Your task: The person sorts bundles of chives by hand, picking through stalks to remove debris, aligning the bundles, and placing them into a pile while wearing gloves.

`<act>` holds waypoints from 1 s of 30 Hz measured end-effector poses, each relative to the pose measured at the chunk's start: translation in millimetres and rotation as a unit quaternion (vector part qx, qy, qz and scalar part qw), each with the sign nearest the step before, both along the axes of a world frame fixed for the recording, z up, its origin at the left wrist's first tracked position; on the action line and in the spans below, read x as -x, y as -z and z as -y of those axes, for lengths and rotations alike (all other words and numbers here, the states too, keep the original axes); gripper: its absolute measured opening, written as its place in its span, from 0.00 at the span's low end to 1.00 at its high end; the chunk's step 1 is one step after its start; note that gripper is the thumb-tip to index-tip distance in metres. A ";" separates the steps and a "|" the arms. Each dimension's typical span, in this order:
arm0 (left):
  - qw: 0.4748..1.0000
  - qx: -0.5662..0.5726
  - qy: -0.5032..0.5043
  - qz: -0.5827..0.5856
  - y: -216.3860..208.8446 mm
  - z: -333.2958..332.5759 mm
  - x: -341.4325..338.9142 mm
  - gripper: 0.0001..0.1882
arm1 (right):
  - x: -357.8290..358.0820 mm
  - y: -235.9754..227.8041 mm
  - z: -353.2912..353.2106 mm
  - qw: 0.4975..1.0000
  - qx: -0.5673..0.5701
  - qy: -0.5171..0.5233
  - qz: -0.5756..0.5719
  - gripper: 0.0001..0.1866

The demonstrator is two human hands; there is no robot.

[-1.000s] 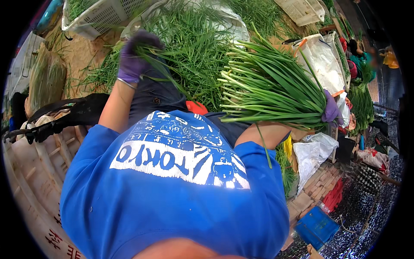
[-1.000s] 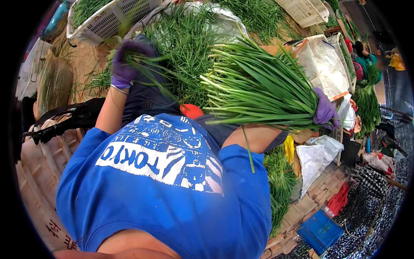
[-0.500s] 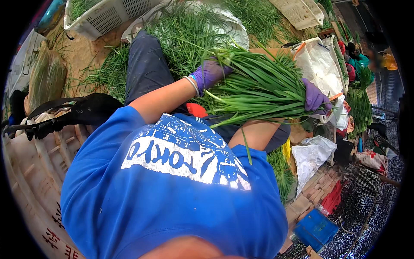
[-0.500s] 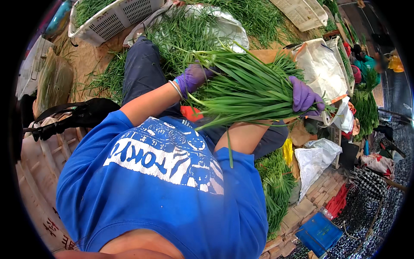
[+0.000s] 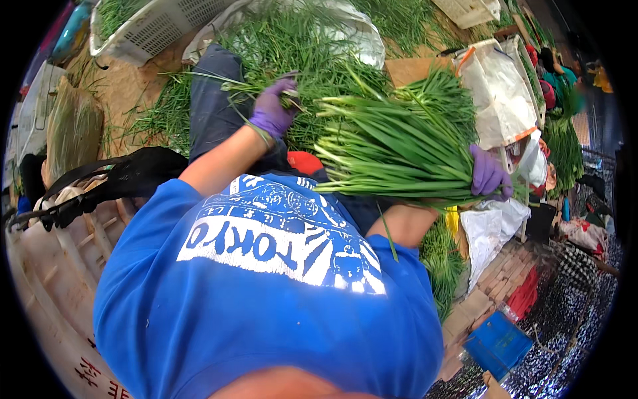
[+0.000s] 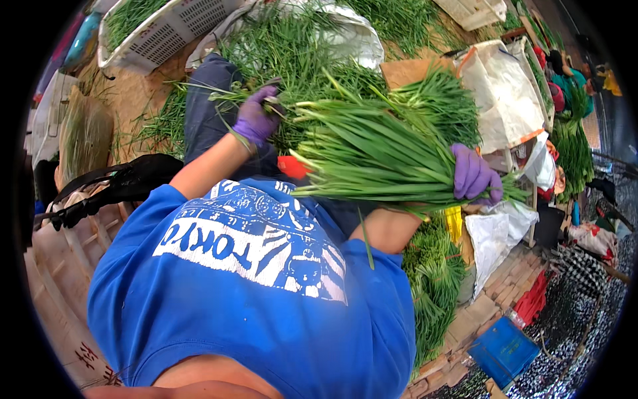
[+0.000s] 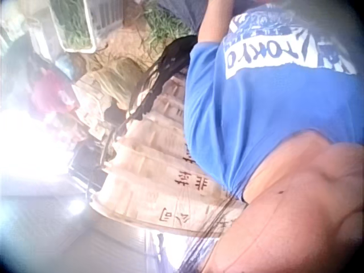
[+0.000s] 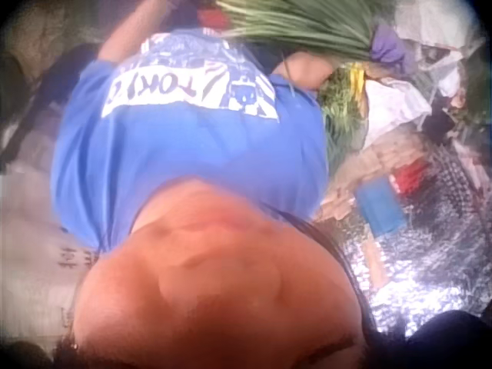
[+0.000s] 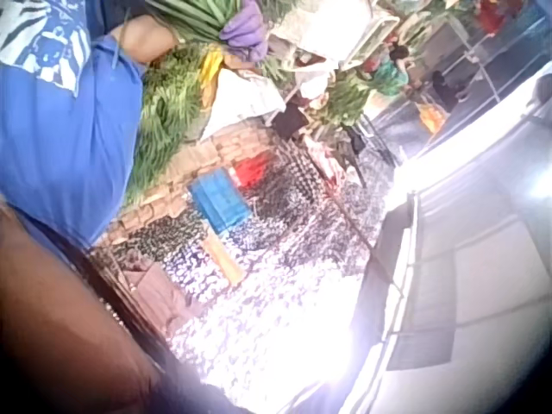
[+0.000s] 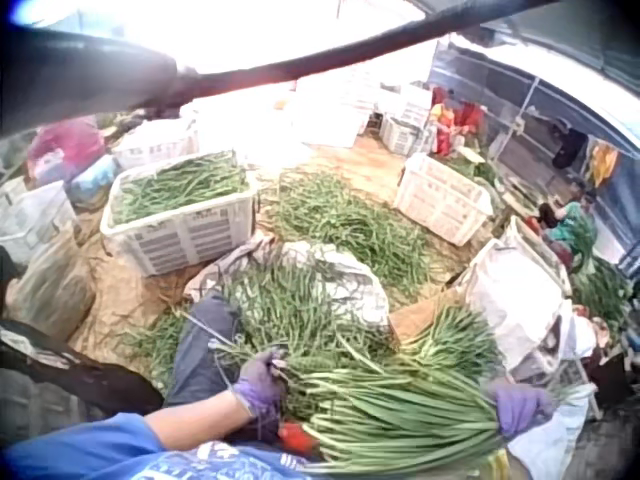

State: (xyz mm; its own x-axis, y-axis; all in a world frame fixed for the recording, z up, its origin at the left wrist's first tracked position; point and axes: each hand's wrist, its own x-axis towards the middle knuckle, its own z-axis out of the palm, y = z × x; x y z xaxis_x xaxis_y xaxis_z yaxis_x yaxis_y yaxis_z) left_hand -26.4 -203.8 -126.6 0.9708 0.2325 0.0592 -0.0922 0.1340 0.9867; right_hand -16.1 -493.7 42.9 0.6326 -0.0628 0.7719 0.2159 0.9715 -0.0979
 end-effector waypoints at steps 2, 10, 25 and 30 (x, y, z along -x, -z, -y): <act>0.835 0.478 -0.093 -0.256 -7.2 -1.8 -15.0 0.09 | 33.3 13.8 35.8 0.993 0.050 0.055 -0.091 0.09; 0.729 0.282 0.478 -0.401 21.8 68.1 -58.8 0.21 | 106.9 86.5 112.3 0.960 0.059 0.252 -0.107 0.10; 0.872 -0.063 0.486 0.011 -28.5 83.0 -49.6 0.14 | 94.9 102.2 89.1 0.984 -0.026 0.114 -0.138 0.07; 0.797 0.119 0.542 -0.238 -14.0 61.2 -55.5 0.16 | 86.6 106.6 87.7 0.986 -0.046 0.089 -0.132 0.08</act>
State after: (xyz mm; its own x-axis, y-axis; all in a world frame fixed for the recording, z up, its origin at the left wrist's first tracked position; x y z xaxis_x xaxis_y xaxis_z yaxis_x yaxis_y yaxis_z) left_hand 29.0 -264.9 -112.6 0.5086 -0.8087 -0.2955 0.5818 0.0698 0.8103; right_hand -102.7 -581.4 -63.6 0.7835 -0.2536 0.5673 0.3629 0.9278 -0.0864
